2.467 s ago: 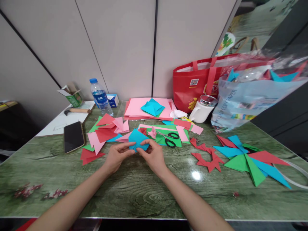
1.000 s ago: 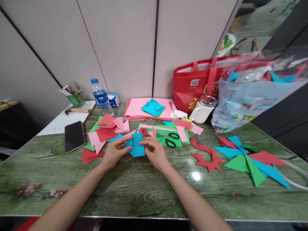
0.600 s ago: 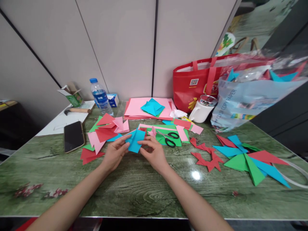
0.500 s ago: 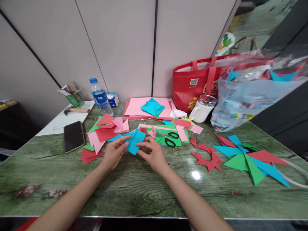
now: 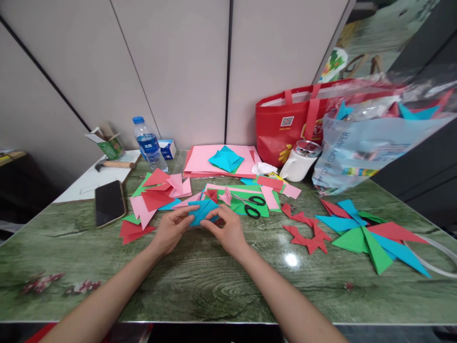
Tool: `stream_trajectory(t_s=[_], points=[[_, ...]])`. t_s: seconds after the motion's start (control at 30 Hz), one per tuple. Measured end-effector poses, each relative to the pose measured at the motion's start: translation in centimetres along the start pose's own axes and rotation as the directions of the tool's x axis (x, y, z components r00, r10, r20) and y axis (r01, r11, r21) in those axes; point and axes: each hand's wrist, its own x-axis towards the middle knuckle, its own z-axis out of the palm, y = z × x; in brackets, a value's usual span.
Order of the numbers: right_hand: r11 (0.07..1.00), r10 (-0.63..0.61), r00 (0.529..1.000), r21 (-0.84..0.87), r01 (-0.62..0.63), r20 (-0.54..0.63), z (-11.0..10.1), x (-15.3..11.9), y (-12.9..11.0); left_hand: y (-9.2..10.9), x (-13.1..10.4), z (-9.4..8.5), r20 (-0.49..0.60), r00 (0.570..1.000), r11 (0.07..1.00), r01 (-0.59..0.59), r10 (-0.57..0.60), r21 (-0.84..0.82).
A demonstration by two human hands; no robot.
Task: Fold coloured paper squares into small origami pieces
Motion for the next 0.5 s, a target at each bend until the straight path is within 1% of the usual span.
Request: stream_trajectory(t_s=[0.13,0.27,0.33,0.5], points=[[1.000,0.013,0.998,0.012,-0.012,-0.057,0.19,-0.03,-0.10,0.43,-0.27,0.26,0.020,0.999,0.999,0.025,-0.026,0.038],[1.000,0.013,0.997,0.001,-0.013,-0.071,0.29,-0.08,-0.13,0.60,-0.32,0.47,0.054,0.998,0.999,0.035,-0.034,-0.015],[1.000,0.019,0.997,0.008,-0.018,-0.074,0.35,-0.08,-0.07,0.63,-0.31,0.55,0.048,0.998,0.999,0.030,-0.029,-0.021],[0.999,0.033,0.996,0.020,-0.032,-0.084,0.44,-0.02,0.03,0.87,-0.35,0.70,0.005,1.000,0.999,0.029,-0.029,0.032]])
